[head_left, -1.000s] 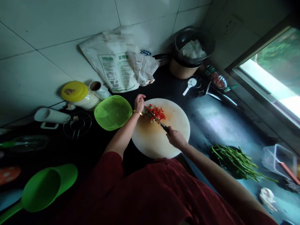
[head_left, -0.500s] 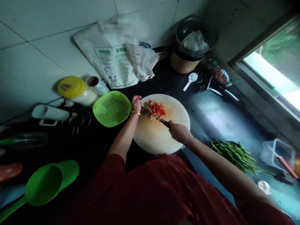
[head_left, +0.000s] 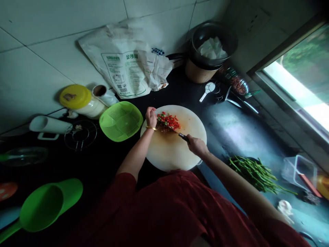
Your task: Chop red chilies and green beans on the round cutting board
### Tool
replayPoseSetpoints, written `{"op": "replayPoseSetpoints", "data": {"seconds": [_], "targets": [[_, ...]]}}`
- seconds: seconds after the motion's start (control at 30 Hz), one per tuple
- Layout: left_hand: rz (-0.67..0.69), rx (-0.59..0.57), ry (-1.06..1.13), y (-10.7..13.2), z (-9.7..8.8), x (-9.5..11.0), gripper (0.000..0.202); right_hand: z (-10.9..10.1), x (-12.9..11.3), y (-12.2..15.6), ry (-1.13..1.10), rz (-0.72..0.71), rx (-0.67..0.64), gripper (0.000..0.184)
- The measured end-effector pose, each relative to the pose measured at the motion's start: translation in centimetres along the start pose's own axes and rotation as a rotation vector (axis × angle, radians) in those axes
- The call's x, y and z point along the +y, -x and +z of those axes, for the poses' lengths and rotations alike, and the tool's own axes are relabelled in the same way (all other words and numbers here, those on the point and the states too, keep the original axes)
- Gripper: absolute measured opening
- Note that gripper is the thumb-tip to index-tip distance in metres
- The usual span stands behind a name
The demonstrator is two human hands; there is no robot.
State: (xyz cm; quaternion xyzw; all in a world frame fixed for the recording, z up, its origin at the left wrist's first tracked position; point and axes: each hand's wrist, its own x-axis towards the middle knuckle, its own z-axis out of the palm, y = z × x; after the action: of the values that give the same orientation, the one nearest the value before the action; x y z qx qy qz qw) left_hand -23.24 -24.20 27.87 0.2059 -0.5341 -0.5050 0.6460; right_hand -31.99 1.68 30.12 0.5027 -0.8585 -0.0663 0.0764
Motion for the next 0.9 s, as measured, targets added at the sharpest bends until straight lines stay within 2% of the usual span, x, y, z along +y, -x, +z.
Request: {"op": "replayPoseSetpoints", "data": {"seconds": [0.1, 0.23, 0.43, 0.57, 0.63, 0.8, 0.9], "targets": [[0.022, 0.028, -0.007, -0.4, 0.1, 0.2, 0.018, -1.0, 0.4, -0.4, 0.002, -0.025, 0.013, 0.023], [-0.062, 0.081, 0.018, -1.3, 0.7, -0.4, 0.019, -3.1, 1.2, -1.5, 0.079, -0.049, 0.069, 0.027], [0.042, 0.041, -0.015, -0.7, 1.2, 0.3, 0.019, -1.2, 2.2, -2.3, 0.034, -0.014, 0.038, 0.026], [-0.024, 0.096, 0.002, -1.6, 1.3, 0.1, 0.019, -3.0, 2.6, -2.9, 0.094, -0.048, 0.068, 0.028], [-0.064, 0.107, 0.003, -1.8, 1.5, -0.2, 0.019, -3.2, 2.7, -3.2, 0.116, -0.046, 0.076, 0.028], [0.043, 0.068, -0.05, -1.0, 1.8, 0.4, 0.018, -1.9, 3.2, -3.5, 0.054, -0.024, 0.057, 0.027], [0.035, 0.129, -0.051, -1.8, 1.6, 0.5, 0.019, -4.1, 3.6, -4.4, 0.083, -0.069, 0.085, 0.029]]}}
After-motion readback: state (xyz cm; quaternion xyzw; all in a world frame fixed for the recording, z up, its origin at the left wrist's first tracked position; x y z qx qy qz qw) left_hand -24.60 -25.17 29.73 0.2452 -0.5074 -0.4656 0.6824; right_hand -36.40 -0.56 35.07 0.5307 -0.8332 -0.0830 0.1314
